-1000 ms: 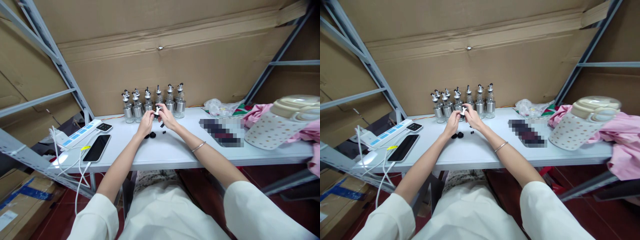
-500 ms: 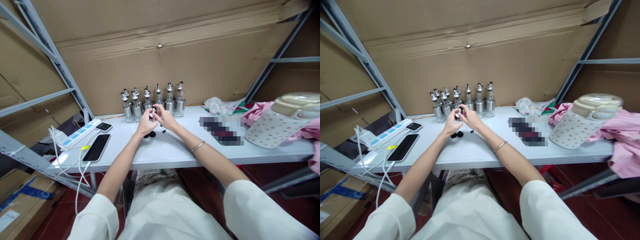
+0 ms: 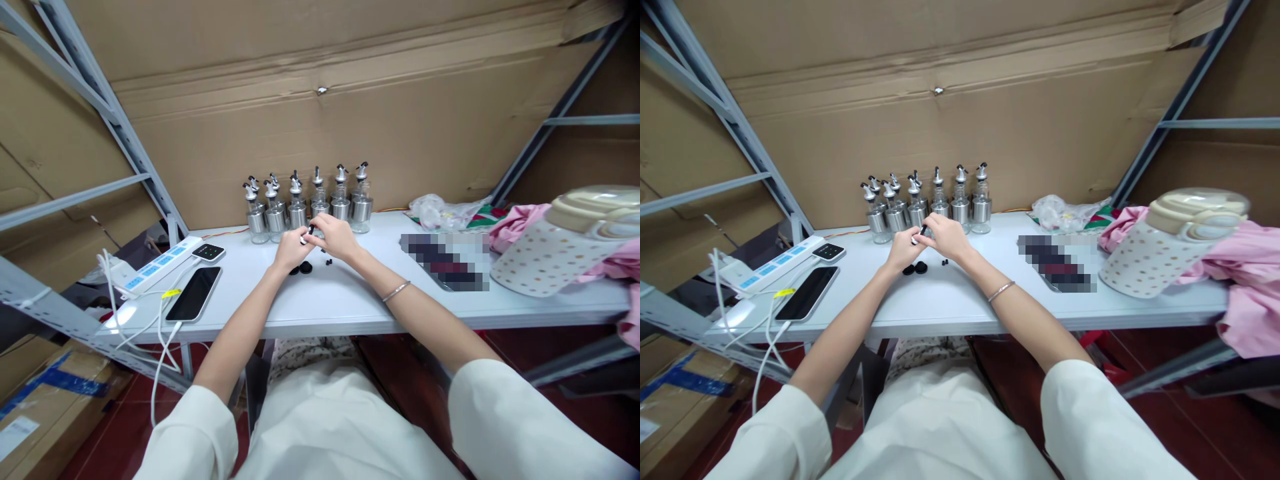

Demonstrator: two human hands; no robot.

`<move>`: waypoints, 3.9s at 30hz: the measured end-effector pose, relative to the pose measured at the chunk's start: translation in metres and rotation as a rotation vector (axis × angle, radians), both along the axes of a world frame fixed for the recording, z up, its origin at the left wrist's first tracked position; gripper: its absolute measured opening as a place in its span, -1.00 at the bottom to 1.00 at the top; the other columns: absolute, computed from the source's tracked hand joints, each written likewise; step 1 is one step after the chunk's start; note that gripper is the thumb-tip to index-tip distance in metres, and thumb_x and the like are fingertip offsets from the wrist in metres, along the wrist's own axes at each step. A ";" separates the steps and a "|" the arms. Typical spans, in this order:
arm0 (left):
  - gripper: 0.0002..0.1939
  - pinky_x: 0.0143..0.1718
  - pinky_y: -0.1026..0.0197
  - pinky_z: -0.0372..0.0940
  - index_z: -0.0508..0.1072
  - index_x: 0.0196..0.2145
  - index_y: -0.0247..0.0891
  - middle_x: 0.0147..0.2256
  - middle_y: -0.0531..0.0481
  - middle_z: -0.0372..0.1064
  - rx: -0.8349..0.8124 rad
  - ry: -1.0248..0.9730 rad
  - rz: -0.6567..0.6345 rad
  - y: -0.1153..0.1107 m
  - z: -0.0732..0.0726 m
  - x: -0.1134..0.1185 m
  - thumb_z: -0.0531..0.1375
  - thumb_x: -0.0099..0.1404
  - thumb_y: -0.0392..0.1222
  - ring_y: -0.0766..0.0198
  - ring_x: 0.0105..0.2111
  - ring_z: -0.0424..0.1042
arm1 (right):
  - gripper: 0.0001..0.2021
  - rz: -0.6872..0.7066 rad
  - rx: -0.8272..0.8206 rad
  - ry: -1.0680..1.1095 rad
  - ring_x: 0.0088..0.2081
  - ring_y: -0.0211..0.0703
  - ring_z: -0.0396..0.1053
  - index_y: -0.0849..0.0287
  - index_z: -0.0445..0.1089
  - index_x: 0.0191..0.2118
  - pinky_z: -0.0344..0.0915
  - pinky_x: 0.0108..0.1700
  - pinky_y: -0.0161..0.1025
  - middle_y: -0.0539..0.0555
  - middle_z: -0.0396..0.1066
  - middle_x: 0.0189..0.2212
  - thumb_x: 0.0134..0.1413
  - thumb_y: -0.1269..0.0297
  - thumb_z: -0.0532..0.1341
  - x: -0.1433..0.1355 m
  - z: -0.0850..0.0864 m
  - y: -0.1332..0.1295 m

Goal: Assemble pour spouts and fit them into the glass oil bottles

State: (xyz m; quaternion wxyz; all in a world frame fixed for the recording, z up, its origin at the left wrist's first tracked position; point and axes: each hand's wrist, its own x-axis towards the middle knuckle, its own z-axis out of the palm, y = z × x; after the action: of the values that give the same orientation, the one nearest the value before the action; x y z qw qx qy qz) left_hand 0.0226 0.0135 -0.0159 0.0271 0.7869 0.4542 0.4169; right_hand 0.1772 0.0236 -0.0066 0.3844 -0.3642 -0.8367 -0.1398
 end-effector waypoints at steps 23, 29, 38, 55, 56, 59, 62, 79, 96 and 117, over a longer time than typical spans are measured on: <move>-0.86 -0.41 0.29 0.09 0.24 -0.50 -0.22 -0.53 0.07 0.24 0.102 0.049 -0.038 -0.001 0.000 -0.003 0.10 0.20 -0.20 0.33 -0.50 0.22 | -0.69 -0.224 -0.391 0.178 -0.54 -0.25 0.14 0.17 0.26 -0.61 -0.03 -0.43 -0.29 0.02 0.30 -0.63 0.08 0.17 0.13 0.029 0.003 0.025; -0.86 -0.40 0.28 0.09 0.25 -0.51 -0.23 -0.52 0.06 0.27 0.084 0.053 -0.022 -0.003 0.002 -0.003 0.11 0.19 -0.22 0.31 -0.49 0.24 | -0.85 -0.306 -0.517 0.178 -0.47 -0.23 0.26 0.17 0.33 -0.58 0.10 -0.39 -0.31 0.03 0.39 -0.56 -0.13 0.29 0.27 0.046 -0.004 0.038; -0.86 -0.41 0.29 0.08 0.25 -0.51 -0.24 -0.53 0.06 0.27 0.111 0.074 -0.029 0.000 0.000 -0.005 0.10 0.19 -0.21 0.32 -0.50 0.24 | -0.73 -0.165 -0.902 -0.186 -0.49 -0.26 0.33 0.26 0.48 -0.44 0.19 -0.38 -0.36 0.06 0.44 -0.55 0.09 0.19 0.15 0.038 0.005 0.021; -0.86 -0.41 0.28 0.08 0.25 -0.51 -0.24 -0.53 0.04 0.29 0.113 0.085 -0.031 0.001 -0.001 -0.005 0.09 0.19 -0.20 0.31 -0.50 0.25 | -0.76 -0.182 -0.834 -0.281 -0.37 -0.20 0.41 0.31 0.56 -0.24 0.23 -0.32 -0.38 0.12 0.53 -0.42 0.05 0.41 0.16 0.033 0.005 0.021; -0.86 -0.41 0.28 0.08 0.26 -0.51 -0.24 -0.52 0.04 0.29 0.111 0.085 -0.029 0.001 -0.001 -0.005 0.09 0.19 -0.20 0.31 -0.49 0.25 | -0.76 -0.188 -0.813 -0.279 -0.35 -0.18 0.42 0.31 0.56 -0.23 0.23 -0.31 -0.38 0.13 0.54 -0.41 0.05 0.42 0.16 0.033 0.004 0.022; -0.87 -0.41 0.28 0.08 0.25 -0.51 -0.24 -0.53 0.04 0.29 0.107 0.082 -0.035 0.002 -0.001 -0.005 0.09 0.18 -0.21 0.31 -0.49 0.25 | -0.75 -0.193 -0.794 -0.296 -0.32 -0.16 0.43 0.31 0.57 -0.23 0.23 -0.29 -0.38 0.14 0.54 -0.40 0.03 0.43 0.16 0.034 0.002 0.024; -0.86 -0.41 0.28 0.08 0.25 -0.51 -0.24 -0.53 0.05 0.28 0.107 0.078 -0.034 0.001 -0.001 -0.005 0.09 0.18 -0.21 0.32 -0.50 0.24 | -0.75 -0.194 -0.782 -0.290 -0.31 -0.15 0.44 0.29 0.57 -0.23 0.22 -0.30 -0.38 0.13 0.55 -0.39 0.01 0.42 0.17 0.036 0.000 0.026; -0.86 -0.42 0.27 0.08 0.23 -0.52 -0.23 -0.54 0.05 0.26 0.111 0.071 -0.027 0.000 0.000 -0.005 0.08 0.16 -0.20 0.31 -0.51 0.22 | -0.65 -0.170 -0.702 -0.291 -0.21 -0.16 0.46 0.27 0.54 -0.14 0.26 -0.16 -0.40 0.12 0.55 -0.23 0.00 0.55 0.08 0.031 0.000 0.022; -0.87 -0.41 0.27 0.08 0.26 -0.51 -0.24 -0.52 0.04 0.30 0.081 0.106 -0.017 -0.003 0.002 -0.004 0.09 0.17 -0.22 0.31 -0.49 0.25 | -0.62 -0.121 -0.702 -0.310 -0.10 -0.06 0.44 0.37 0.53 -0.17 0.24 -0.04 -0.32 0.24 0.51 -0.14 -0.01 0.62 0.03 0.021 -0.004 0.016; -0.77 -0.48 0.30 0.04 0.32 -0.51 -0.27 -0.57 0.08 0.25 -0.032 0.114 -0.103 -0.001 0.000 -0.005 0.09 0.22 -0.10 0.36 -0.55 0.18 | -0.65 0.477 -1.013 0.451 -0.52 -0.37 0.15 0.20 0.17 -0.52 0.11 -0.42 -0.35 -0.08 0.16 -0.60 0.03 0.01 0.12 0.009 0.007 -0.001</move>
State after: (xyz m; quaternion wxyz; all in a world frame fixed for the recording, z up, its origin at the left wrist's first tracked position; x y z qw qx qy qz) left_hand 0.0181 0.0126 -0.0157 0.0349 0.8311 0.4206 0.3621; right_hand 0.1864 0.0228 0.0007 0.3516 -0.3251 -0.7556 0.4470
